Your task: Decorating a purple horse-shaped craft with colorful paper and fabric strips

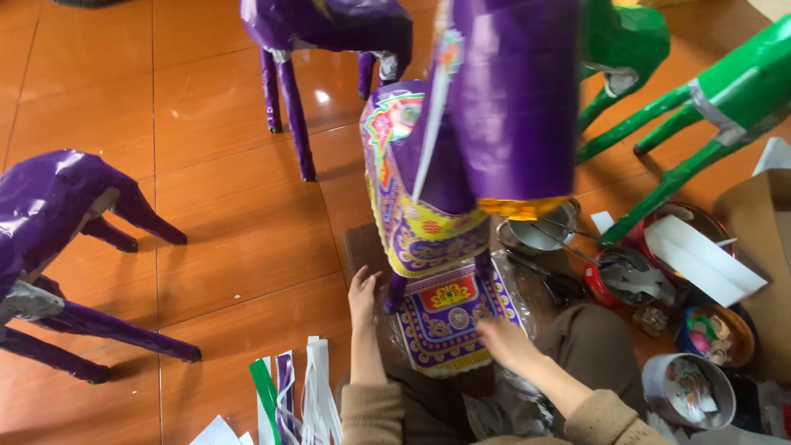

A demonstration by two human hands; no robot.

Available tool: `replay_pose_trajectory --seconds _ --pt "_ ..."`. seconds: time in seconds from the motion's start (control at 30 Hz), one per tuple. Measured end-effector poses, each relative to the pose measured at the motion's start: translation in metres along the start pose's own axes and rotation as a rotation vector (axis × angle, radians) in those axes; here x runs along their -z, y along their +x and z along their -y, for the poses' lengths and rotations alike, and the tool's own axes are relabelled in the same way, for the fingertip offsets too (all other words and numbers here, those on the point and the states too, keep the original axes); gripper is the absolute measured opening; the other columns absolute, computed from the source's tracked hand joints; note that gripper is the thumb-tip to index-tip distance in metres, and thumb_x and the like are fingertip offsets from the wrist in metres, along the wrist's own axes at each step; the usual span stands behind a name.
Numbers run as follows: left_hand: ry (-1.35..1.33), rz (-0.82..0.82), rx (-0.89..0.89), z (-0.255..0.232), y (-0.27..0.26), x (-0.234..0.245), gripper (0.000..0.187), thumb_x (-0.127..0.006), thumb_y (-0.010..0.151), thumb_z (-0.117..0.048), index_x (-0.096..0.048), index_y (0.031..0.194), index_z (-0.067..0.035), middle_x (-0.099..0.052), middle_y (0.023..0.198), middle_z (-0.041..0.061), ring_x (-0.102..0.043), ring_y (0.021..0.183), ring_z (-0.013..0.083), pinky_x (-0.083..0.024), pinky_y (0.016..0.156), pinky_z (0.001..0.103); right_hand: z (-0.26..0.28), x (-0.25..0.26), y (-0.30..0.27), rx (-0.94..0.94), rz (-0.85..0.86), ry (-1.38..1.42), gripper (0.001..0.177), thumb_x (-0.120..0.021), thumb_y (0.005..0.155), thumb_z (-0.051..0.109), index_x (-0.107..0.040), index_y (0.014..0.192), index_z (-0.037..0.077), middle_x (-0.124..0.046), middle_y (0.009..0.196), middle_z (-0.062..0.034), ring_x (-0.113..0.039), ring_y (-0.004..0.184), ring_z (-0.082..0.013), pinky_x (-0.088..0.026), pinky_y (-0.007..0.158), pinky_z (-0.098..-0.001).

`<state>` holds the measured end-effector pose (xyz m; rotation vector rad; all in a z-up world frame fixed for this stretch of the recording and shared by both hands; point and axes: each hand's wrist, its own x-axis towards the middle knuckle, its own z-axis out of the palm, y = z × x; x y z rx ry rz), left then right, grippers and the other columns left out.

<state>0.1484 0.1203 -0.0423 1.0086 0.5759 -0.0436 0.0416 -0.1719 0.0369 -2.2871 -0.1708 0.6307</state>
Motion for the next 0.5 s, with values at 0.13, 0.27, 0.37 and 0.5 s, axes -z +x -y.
replay_pose_trajectory --seconds 0.13,0.27,0.37,0.5 --pt "0.271 0.073 -0.295 0.011 -0.041 0.003 0.039 -0.059 0.094 -0.005 -0.058 0.133 -0.008 -0.071 0.106 0.019 -0.068 0.096 0.0238 -0.054 0.089 0.038 -0.064 0.032 0.022 -0.170 -0.383 -0.178 0.013 -0.067 0.079 0.041 -0.071 0.077 0.029 -0.075 0.078 0.0040 -0.072 0.089 -0.0223 -0.057 0.080 -0.0377" --pt "0.465 0.106 -0.522 0.003 -0.077 -0.020 0.039 -0.059 0.090 -0.001 -0.062 0.129 -0.004 -0.070 0.108 0.020 -0.065 0.104 0.0273 -0.049 0.097 0.042 -0.005 0.109 0.033 0.006 -0.709 0.166 0.018 -0.055 0.088 0.017 -0.072 0.086 0.022 -0.074 0.089 -0.0022 -0.067 0.098 -0.0276 -0.053 0.087 -0.0413" --pt "0.553 0.015 -0.458 -0.003 -0.101 -0.045 0.042 -0.058 0.092 -0.006 -0.059 0.133 -0.007 -0.065 0.121 0.022 -0.060 0.117 0.0339 -0.048 0.098 0.044 0.024 0.129 0.058 0.298 -0.778 0.767 0.066 -0.034 0.081 -0.018 -0.046 0.142 0.008 -0.054 0.136 -0.0227 -0.054 0.125 -0.0348 -0.055 0.087 -0.0378" --pt "0.690 -0.028 -0.408 -0.030 -0.158 -0.108 0.051 -0.059 0.089 -0.007 -0.052 0.140 -0.007 -0.058 0.131 0.025 -0.056 0.120 0.0431 -0.047 0.100 0.053 0.053 0.115 0.052 0.431 -0.838 0.625 0.082 -0.031 0.082 -0.023 -0.021 0.156 0.010 -0.034 0.148 -0.0277 -0.037 0.134 -0.0397 -0.045 0.100 -0.0450"
